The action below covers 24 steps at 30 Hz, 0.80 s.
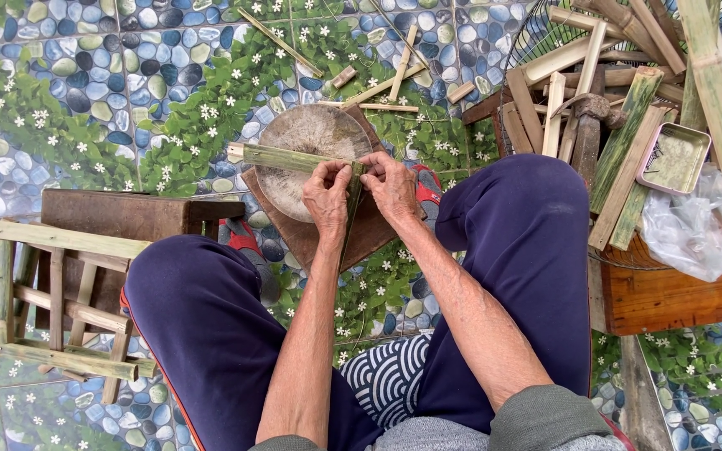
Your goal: The person assembles a bamboo stool by fitting bamboo strips into pre-made joints and securing them using a hammer on a wooden block.
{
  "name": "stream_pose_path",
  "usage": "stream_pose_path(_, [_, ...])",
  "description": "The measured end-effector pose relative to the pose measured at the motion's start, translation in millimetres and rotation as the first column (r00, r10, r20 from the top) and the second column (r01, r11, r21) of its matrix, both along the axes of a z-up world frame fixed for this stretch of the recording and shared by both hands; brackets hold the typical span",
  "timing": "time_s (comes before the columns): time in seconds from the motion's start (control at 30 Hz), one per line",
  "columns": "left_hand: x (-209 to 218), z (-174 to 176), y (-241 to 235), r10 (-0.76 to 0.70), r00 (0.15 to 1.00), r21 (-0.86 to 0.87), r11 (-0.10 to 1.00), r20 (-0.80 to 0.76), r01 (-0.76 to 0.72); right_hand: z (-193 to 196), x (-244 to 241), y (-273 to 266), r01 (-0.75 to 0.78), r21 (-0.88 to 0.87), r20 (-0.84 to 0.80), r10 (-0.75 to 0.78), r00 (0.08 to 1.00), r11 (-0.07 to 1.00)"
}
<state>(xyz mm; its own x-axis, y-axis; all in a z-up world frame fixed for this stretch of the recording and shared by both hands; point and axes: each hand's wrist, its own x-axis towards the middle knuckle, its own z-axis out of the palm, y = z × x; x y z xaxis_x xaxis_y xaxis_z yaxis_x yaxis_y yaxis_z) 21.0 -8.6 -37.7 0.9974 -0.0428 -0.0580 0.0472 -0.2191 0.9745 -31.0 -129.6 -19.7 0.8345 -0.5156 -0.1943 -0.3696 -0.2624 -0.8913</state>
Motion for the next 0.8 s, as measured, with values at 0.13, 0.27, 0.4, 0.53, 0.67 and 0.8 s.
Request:
stream_pose_path(0.13, [3.6, -4.8, 3.8, -0.019, 0.978, -0.292, 0.955, -0.208, -0.044, 3.1, 0.6, 2.1, -0.003, -0.011, -0.012, 0.003, 1.0, 1.0])
stream_pose_path(0.27, [2.7, 1.4, 6.8, -0.048, 0.969, -0.303, 0.953, -0.244, -0.029, 2.1, 0.1, 1.5, 0.009, -0.013, -0.016, -0.009, 1.0, 1.0])
stream_pose_path(0.4, [0.4, 5.1, 5.7, -0.058, 0.983, -0.211, 0.977, -0.175, 0.02, 4.6, -1.2, 1.4, -0.001, -0.011, -0.033, 0.0, 0.999, 1.0])
stream_pose_path(0.53, [3.3, -6.7, 3.5, -0.059, 0.989, -0.146, 0.988, -0.133, 0.039, 2.3, 0.3, 0.0, 0.004, -0.006, -0.031, -0.005, 1.0, 1.0])
stream_pose_path(0.67, [0.7, 13.6, 4.5, -0.021, 0.977, -0.304, 0.952, -0.211, -0.045, 0.2, 1.6, -1.5, -0.005, -0.002, -0.018, 0.005, 1.0, 1.0])
stream_pose_path(0.8, [4.5, 3.3, 11.9, -0.013, 0.967, -0.42, 0.902, -0.254, -0.098, 10.7, -0.9, 1.9, -0.002, 0.013, -0.042, 0.002, 0.999, 1.0])
